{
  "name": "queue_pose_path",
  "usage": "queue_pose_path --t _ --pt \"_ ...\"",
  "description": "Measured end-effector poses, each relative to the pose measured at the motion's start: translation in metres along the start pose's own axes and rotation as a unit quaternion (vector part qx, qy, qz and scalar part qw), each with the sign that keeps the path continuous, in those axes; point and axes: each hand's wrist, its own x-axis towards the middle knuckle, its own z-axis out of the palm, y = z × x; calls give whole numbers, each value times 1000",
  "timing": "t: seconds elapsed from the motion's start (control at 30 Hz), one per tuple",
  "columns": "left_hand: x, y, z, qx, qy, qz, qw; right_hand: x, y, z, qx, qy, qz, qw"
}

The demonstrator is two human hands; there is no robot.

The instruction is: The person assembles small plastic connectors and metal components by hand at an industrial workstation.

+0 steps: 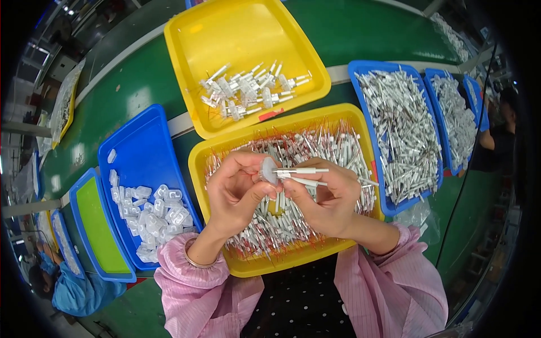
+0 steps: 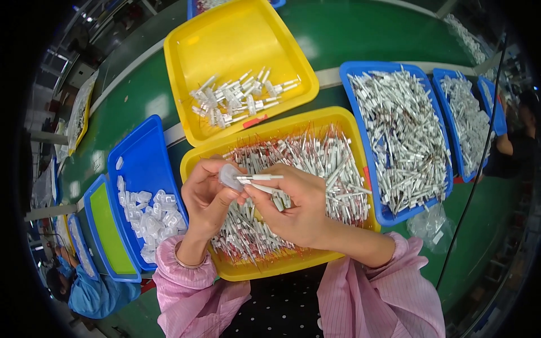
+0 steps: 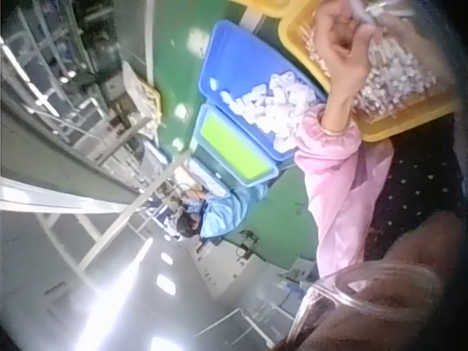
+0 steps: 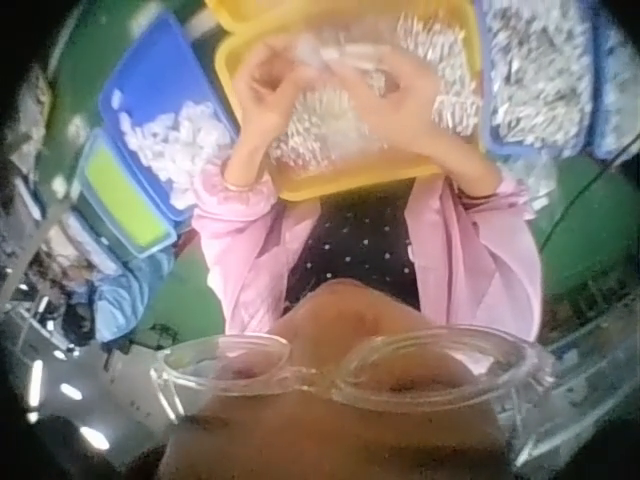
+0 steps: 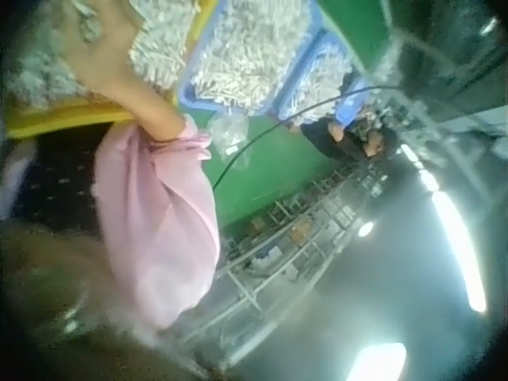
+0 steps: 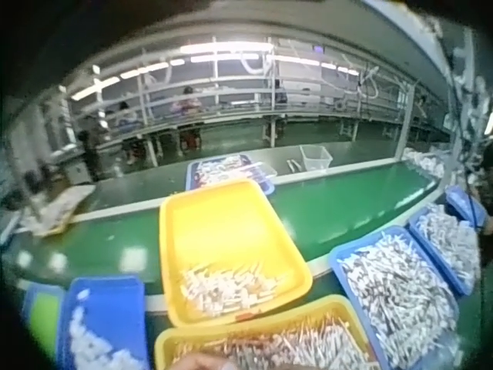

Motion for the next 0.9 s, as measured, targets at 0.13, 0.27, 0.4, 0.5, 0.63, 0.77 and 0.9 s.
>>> queue_pose_path --t 0.13,0.27,0.4,0.5,0.63,0.77,0.9 --pt "18 6 -10 -2 -19 -45 999 10 -4 -9 23 -46 94 994" --pt "52 10 -32 126 158 -21 979 25 -11 -45 -257 -148 101 949" --pt "95 -4 -45 211 292 31 932 25 -4 -93 -586 -61 110 800" --pt "102 -12 -57 318 321 52 891 11 21 -131 -676 -69 120 724" --pt "77 9 -72 569 302 157 749 15 46 -138 -687 -115 187 693" --pt "31 89 -72 809 203 -38 550 14 47 -163 -632 -66 105 765" --pt "-42 121 -132 868 235 -217 378 19 43 -162 -613 17 107 783"
